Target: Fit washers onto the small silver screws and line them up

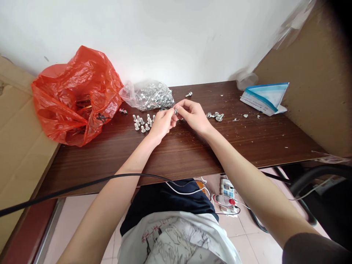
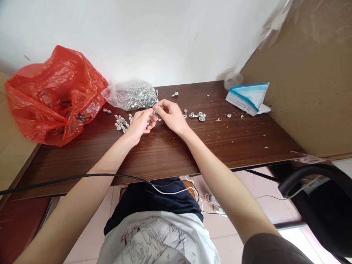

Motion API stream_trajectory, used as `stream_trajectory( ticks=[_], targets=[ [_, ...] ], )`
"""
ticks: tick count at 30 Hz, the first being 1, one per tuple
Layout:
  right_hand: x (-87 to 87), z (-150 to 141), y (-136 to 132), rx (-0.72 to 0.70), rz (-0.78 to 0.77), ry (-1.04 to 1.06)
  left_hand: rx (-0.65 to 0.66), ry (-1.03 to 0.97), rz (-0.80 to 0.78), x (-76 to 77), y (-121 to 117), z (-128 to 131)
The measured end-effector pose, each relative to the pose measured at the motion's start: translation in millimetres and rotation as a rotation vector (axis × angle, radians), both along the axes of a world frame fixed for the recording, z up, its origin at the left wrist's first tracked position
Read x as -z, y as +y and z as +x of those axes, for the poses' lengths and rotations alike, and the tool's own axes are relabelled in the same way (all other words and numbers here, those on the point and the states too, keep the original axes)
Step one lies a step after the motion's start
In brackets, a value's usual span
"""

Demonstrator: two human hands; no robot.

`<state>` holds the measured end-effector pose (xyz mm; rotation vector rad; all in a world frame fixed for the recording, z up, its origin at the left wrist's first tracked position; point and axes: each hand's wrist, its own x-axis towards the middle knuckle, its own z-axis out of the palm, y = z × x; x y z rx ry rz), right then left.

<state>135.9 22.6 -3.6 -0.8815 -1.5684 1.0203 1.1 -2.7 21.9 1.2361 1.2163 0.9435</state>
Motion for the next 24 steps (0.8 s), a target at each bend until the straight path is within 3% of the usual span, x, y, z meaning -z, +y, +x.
stream_trajectory(
  ticks=[24],
  targets=[
    [-3.6, -0.2, -4.7, 0.133, 0.172, -0.214, 0.003, -0.007, 0.013, 1.3, 0.5, -0.5]
  ],
)
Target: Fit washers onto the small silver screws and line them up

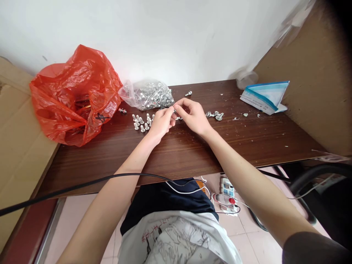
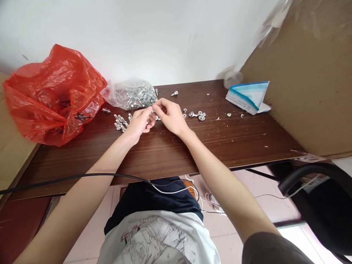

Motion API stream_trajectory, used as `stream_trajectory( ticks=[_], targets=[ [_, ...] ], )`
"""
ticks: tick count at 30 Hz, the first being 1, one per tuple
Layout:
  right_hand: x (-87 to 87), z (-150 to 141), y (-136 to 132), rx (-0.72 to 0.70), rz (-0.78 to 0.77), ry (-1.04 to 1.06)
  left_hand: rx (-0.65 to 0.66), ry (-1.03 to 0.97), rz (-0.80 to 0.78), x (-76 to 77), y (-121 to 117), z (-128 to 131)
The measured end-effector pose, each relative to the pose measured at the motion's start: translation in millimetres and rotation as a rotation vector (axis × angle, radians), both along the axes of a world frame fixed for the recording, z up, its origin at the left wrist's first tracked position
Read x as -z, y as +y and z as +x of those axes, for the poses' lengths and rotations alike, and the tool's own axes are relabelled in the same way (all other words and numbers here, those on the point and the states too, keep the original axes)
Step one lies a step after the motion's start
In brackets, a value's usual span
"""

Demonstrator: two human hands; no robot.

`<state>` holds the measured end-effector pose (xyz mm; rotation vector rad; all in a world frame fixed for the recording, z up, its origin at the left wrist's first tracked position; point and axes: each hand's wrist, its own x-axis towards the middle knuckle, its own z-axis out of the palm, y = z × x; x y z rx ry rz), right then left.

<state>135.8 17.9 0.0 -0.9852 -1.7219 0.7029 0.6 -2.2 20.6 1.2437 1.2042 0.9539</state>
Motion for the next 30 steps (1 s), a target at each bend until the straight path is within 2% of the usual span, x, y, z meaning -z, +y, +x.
stream_trajectory(
  ticks=[30],
  targets=[
    [0.6, 3.1, 0.6, -0.053, -0.019, -0.024, -0.005, -0.002, 0.012, 0.2, -0.5, -0.2]
  ],
)
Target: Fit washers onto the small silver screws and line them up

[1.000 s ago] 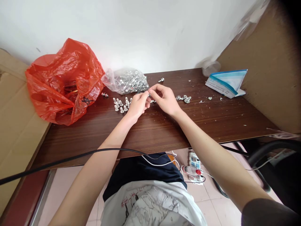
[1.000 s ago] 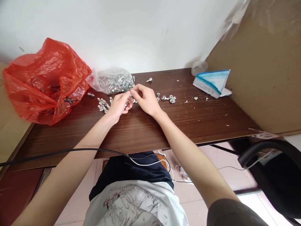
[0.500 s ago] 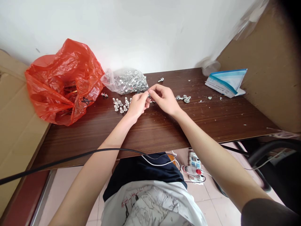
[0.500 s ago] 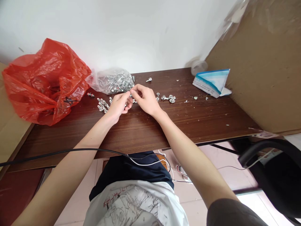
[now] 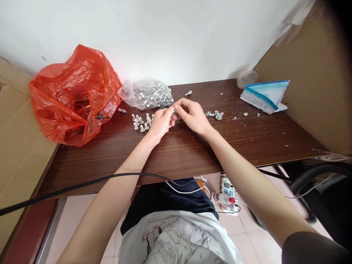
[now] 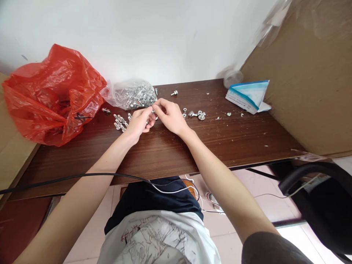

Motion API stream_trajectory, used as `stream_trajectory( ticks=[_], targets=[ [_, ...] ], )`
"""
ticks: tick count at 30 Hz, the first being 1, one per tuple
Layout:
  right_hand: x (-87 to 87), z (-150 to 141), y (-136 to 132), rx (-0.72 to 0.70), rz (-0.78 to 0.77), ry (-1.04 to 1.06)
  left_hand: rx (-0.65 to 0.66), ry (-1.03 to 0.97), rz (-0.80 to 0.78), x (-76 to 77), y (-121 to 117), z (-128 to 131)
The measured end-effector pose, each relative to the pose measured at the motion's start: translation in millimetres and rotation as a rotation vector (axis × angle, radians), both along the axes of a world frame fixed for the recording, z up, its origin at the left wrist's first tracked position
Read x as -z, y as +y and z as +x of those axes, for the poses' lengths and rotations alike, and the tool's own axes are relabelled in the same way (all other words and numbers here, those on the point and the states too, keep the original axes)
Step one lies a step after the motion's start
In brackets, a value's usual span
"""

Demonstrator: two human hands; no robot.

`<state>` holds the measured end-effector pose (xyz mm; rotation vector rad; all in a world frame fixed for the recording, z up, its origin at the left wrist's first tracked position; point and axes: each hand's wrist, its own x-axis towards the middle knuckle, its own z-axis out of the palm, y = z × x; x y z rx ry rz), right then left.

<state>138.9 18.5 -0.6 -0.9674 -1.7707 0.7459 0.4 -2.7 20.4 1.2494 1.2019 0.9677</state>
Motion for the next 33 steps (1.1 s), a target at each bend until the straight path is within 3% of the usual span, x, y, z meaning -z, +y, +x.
stream_trajectory(
  ticks=[33],
  targets=[
    [0.4, 0.0, -0.5, -0.046, -0.029, -0.018, -0.004, 0.04, 0.018, 2.3, 0.8, 1.1]
  ],
)
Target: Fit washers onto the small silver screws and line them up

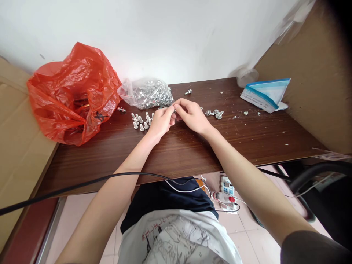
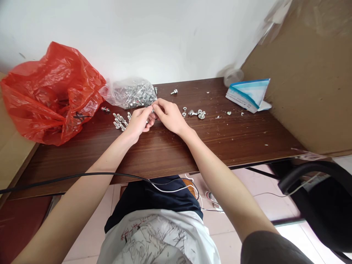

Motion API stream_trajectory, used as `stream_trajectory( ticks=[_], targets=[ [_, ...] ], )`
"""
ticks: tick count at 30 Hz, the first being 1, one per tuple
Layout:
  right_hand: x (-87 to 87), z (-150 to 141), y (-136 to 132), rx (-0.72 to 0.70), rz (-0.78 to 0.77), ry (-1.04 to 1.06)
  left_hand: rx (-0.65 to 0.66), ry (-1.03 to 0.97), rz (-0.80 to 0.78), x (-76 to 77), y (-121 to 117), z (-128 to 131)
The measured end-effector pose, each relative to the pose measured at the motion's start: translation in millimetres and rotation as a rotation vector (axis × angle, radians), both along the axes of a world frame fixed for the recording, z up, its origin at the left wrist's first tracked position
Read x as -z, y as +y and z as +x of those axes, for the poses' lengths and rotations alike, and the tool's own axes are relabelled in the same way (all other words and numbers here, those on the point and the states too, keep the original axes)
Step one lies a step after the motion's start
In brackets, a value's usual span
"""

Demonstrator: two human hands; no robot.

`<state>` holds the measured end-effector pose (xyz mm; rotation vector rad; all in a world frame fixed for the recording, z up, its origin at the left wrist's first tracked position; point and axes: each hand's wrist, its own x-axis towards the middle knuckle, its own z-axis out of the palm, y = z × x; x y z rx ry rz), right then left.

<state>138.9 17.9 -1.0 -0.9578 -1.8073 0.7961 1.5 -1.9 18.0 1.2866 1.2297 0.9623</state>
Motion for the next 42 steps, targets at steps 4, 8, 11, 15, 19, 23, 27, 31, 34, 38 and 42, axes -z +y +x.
stream_trajectory(
  ticks=[4, 8, 11, 15, 19, 23, 27, 31, 34, 38, 42],
  targets=[
    [0.6, -1.4, 1.6, 0.016, -0.003, 0.066, -0.01, -0.037, 0.007, -1.1, -0.6, 0.9],
    [-0.3, -2.5, 2.5, -0.006, -0.064, 0.162, -0.022, -0.085, 0.003, -1.7, -0.2, 1.1],
    [-1.0, -2.7, 2.6, -0.031, -0.092, 0.215, -0.025, -0.103, -0.008, -1.7, 0.5, 0.8],
    [-1.2, -2.6, 2.3, -0.041, -0.087, 0.242, -0.034, -0.115, -0.026, -1.2, 1.3, 0.7],
    [-1.2, -2.6, 2.1, -0.032, -0.085, 0.257, -0.047, -0.114, -0.026, -0.5, 1.5, 0.9],
    [-1.5, -2.1, 2.3, -0.005, -0.071, 0.254, -0.07, -0.101, 0.008, 0.9, 1.8, 0.8],
    [-1.4, -1.3, 2.7, 0.026, -0.063, 0.247, -0.09, -0.124, 0.01, 1.6, 2.9, 0.1],
    [-0.6, -1.4, 3.2, 0.029, -0.066, 0.252, -0.081, -0.147, 0.016, -0.6, 2.4, -0.5],
    [0.0, -1.8, 3.1, 0.017, -0.066, 0.256, -0.073, -0.133, 0.031, -2.0, 1.4, 0.0],
    [-0.1, -2.0, 2.8, -0.001, -0.07, 0.259, -0.071, -0.108, 0.044, -2.0, 0.8, 1.1],
    [-1.4, -1.4, 2.4, 0.0, -0.076, 0.257, -0.068, -0.098, 0.051, -1.0, 1.0, 1.3]
  ],
)
